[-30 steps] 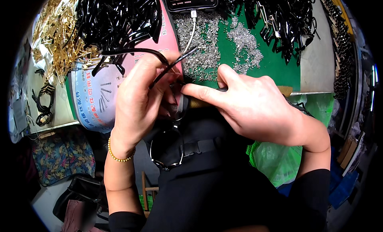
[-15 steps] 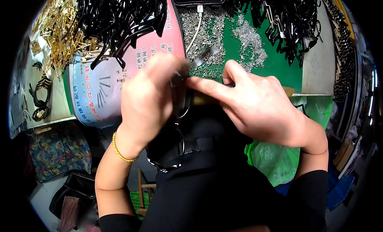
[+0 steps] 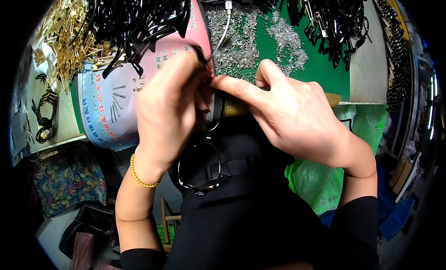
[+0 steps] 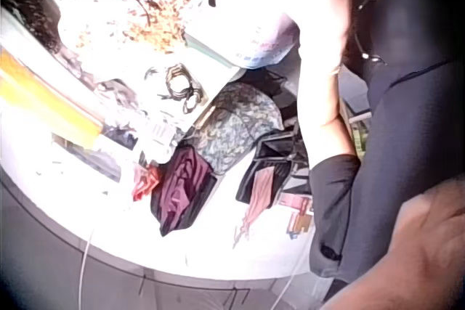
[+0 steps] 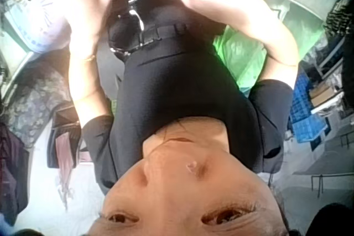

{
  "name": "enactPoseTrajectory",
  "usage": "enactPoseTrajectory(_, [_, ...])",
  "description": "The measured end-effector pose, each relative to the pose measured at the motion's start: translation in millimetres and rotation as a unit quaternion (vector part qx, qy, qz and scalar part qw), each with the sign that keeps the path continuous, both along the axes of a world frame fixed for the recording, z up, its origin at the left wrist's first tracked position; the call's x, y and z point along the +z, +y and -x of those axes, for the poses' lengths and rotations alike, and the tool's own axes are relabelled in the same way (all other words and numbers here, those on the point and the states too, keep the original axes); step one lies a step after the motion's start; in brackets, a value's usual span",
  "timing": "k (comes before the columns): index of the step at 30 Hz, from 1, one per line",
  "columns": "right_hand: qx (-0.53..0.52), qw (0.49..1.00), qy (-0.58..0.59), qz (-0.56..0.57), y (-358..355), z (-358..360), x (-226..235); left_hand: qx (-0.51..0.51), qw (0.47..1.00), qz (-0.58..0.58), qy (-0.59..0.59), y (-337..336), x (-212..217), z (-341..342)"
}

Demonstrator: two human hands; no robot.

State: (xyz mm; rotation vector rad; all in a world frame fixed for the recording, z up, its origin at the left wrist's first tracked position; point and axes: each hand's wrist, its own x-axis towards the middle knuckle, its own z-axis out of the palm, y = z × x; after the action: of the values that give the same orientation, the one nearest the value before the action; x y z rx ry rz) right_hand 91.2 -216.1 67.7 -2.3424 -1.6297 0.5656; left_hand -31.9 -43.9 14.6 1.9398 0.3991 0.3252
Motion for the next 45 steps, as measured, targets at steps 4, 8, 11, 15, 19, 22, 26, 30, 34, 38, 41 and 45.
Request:
enactPoseTrajectory(4, [0.010, 1.000, 0.007, 0.005, 0.1, -2.7, 0.4, -0.014, 0.974, -0.207, -0.096, -4.6, -1.2, -0.1])
enactPoseTrajectory(8, [0.028, 0.999, -0.036, 0.001, 4.7, -4.1, 2.5, 0.028, 0.996, 0.080, -0.011, -0.3, 2.2, -5.9])
enactPoseTrajectory(11, [0.049, 0.994, -0.087, -0.033, 3.0, -6.8, -5.2, 0.010, 0.999, 0.047, -0.004, 0.2, 5.1, -5.3])
enactPoseTrajectory(15, [0.051, 0.984, -0.162, -0.061, 4.3, -5.2, -13.3, 0.010, 0.997, 0.080, 0.007, 2.1, 6.9, -4.1])
enactPoseTrajectory(19, [0.053, 0.970, -0.216, -0.096, 5.9, -5.1, -23.9, 0.026, 0.994, 0.103, 0.032, -0.3, 12.0, -6.1])
enactPoseTrajectory(22, [0.065, 0.968, -0.219, -0.107, 7.7, -5.4, -26.0, 0.018, 0.996, 0.081, 0.028, 1.3, 9.7, -5.3])
enactPoseTrajectory(26, [0.055, 0.965, -0.228, -0.113, 9.0, -3.7, -29.4, 0.017, 0.995, 0.094, 0.034, 1.8, 10.1, -5.5])
enactPoseTrajectory(30, [0.022, 0.979, -0.181, -0.094, 6.6, -1.6, -18.9, 0.029, 0.994, 0.103, 0.027, 1.4, 7.2, -2.7])
enactPoseTrajectory(34, [-0.019, 0.987, -0.155, -0.042, -14.0, -15.6, 4.6, 0.101, 0.992, 0.071, -0.034, 14.5, 3.3, -9.7])
enactPoseTrajectory(38, [-0.043, 0.996, -0.077, 0.006, -35.4, -20.0, 12.1, 0.132, 0.989, 0.019, -0.064, 38.0, -0.9, -44.1])
enactPoseTrajectory(41, [-0.020, 0.994, -0.106, 0.027, -47.2, -16.3, 4.0, 0.167, 0.963, 0.076, -0.199, 29.7, -7.9, -41.5])
enactPoseTrajectory(45, [-0.034, 0.995, -0.096, 0.015, -47.9, -16.9, -1.6, 0.250, 0.940, 0.089, -0.216, 20.2, 4.1, -16.1])
